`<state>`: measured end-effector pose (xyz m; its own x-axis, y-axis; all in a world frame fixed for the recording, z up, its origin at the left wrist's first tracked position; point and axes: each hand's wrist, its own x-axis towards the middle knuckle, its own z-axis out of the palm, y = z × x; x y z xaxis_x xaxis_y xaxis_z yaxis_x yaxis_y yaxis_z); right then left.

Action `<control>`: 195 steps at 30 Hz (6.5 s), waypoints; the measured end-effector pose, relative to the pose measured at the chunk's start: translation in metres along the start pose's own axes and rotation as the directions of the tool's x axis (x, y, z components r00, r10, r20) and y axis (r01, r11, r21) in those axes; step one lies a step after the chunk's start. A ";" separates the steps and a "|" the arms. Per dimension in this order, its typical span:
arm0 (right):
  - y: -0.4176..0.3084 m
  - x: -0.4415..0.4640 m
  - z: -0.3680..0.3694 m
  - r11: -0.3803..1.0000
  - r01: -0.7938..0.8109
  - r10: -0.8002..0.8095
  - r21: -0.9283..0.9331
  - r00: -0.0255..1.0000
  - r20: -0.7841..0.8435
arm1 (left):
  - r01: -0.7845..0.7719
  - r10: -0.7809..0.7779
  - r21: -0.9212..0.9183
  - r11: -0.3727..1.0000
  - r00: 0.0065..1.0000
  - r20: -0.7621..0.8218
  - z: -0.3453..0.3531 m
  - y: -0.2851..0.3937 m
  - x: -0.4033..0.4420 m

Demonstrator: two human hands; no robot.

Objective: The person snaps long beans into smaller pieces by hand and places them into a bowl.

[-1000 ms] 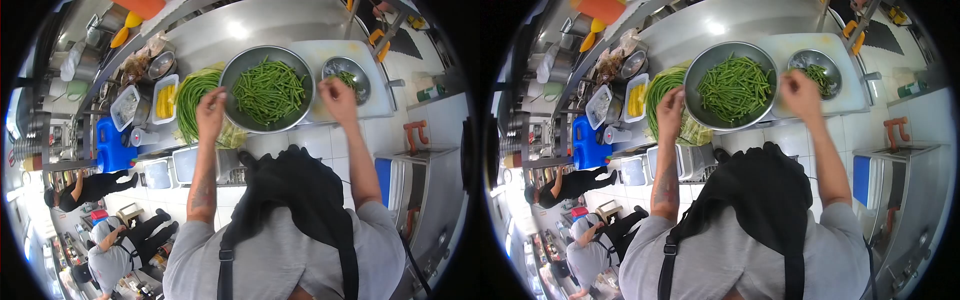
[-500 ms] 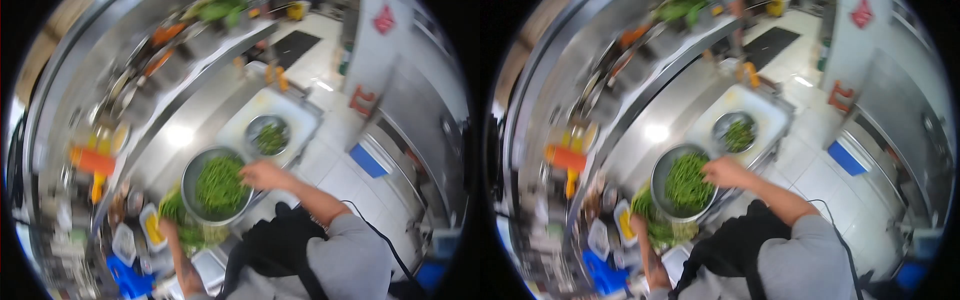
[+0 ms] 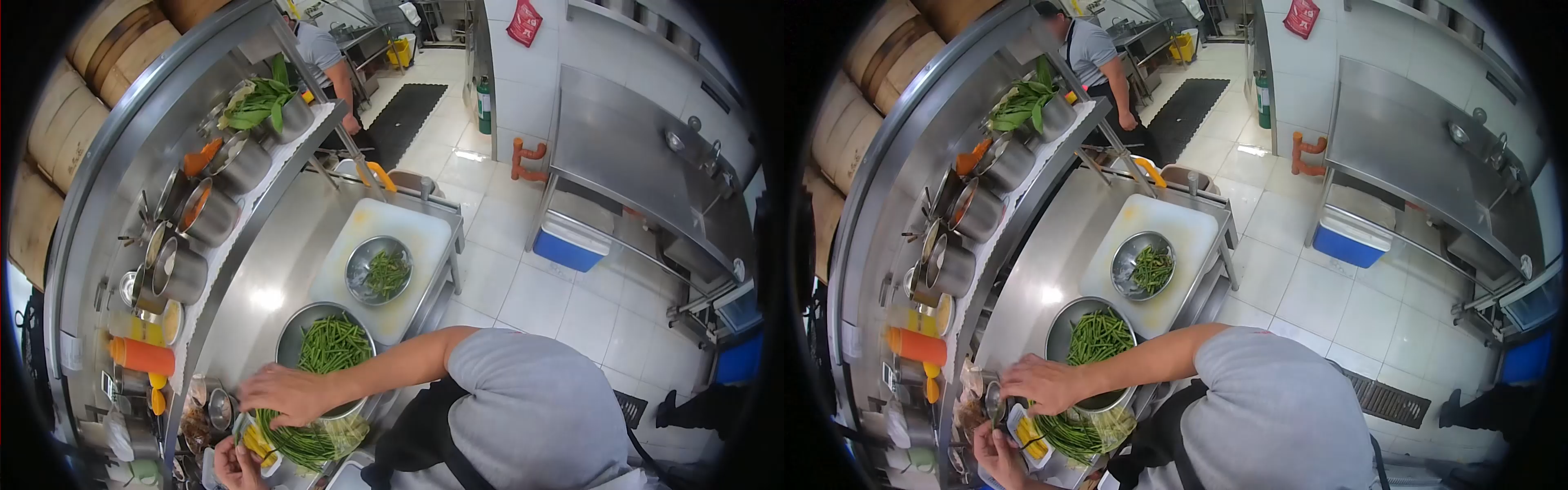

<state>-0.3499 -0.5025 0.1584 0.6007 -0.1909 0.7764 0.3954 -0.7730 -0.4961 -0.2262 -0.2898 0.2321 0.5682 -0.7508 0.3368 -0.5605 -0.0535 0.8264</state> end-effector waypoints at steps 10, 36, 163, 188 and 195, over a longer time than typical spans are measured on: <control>0.034 -0.065 -0.046 0.564 -0.742 0.223 0.363 0.560 0.797 | 0.174 -0.228 -0.297 0.939 0.960 -0.160 0.037 -0.036 -0.065; 0.120 -0.103 -0.056 0.668 -0.519 0.558 -0.532 0.824 -0.104 | 0.250 -0.291 0.240 0.938 0.944 0.157 0.217 -0.066 -0.061; 0.106 -0.056 0.005 0.949 -0.316 0.261 -0.014 0.757 0.599 | 0.412 -0.450 0.198 0.889 0.865 0.221 0.143 -0.125 -0.001; 0.111 -0.059 0.010 0.689 -0.669 0.422 0.279 0.683 0.596 | 0.441 -0.348 -0.735 0.516 0.891 0.290 0.164 -0.126 0.030; 0.158 -0.110 -0.107 0.791 -0.612 0.610 -0.007 0.786 0.103 | 0.394 -0.482 -0.356 0.847 0.852 -0.204 0.068 -0.171 -0.004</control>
<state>-0.4282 -0.6685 0.0361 0.7845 -0.5593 0.2678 -0.0602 -0.4985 -0.8648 -0.1736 -0.3226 0.0585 0.8775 -0.4791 -0.0196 -0.0364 -0.1073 0.9936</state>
